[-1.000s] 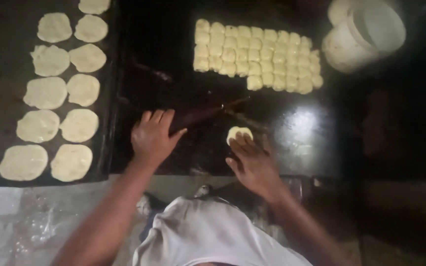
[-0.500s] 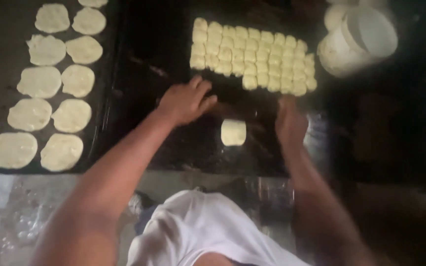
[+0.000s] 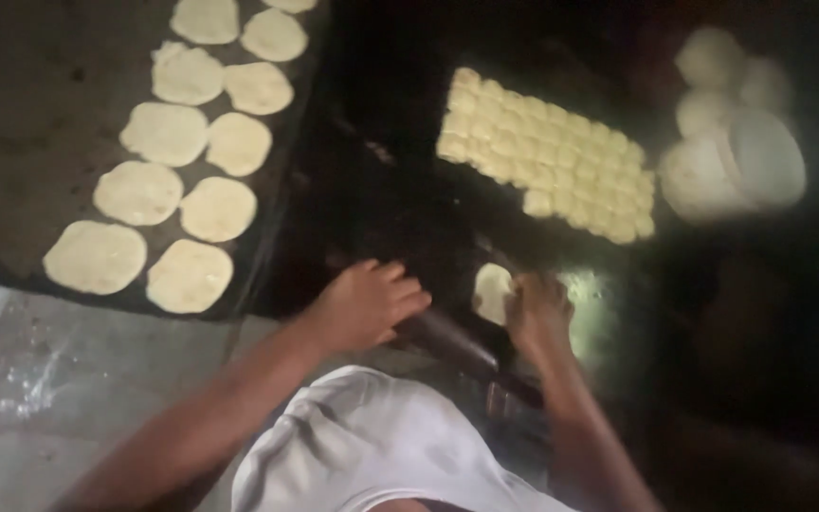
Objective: The person takes small dough pieces from a tray and flattens each one with a rolling pin on a dark work surface, then places the flattened dough discs onto a large baking tray, repeating this for many pieces and arranging them in rows.
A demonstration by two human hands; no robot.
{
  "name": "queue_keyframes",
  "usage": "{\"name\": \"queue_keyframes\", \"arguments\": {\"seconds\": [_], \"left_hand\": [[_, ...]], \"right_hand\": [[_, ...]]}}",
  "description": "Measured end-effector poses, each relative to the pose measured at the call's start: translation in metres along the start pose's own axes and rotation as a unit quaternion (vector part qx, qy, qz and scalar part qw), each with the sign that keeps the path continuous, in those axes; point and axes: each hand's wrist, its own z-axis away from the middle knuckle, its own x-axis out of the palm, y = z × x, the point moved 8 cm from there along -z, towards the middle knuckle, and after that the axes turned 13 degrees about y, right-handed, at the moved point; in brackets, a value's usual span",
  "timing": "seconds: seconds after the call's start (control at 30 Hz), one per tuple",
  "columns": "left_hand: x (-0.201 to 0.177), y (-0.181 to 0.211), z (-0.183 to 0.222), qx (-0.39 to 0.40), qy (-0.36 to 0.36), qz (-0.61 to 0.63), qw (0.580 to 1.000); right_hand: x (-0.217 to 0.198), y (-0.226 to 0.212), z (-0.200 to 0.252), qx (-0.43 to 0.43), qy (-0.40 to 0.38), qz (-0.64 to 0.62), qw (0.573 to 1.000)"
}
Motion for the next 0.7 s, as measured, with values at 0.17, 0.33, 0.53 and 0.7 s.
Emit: {"name": "queue_keyframes", "arguments": {"seconds": [0.17, 0.33, 0.53, 0.7], "left_hand": [[-0.006, -0.014, 0.052, -0.068, 0.071, -0.014, 0.995], [0.072, -0.038, 0.061, -0.161, 0.132, 0.016, 0.978], [0.051, -0.033, 0.062, -0.128, 0.235, 0.032, 0.963], [0.076, -0.027, 0.064, -0.114, 0.23, 0.045, 0.965]], "right_hand": [[0.036, 0.023, -0.002, 0.362, -0.138, -0.208, 0.898], [0.052, -0.118, -0.162, 0.298, -0.203, -0.343, 0.867], [0.152, -0.263, -0.344, 0.186, -0.144, -0.342, 0.91], [0.232, -0.317, -0.393, -0.187, 0.042, -0.233, 0.953]]}}
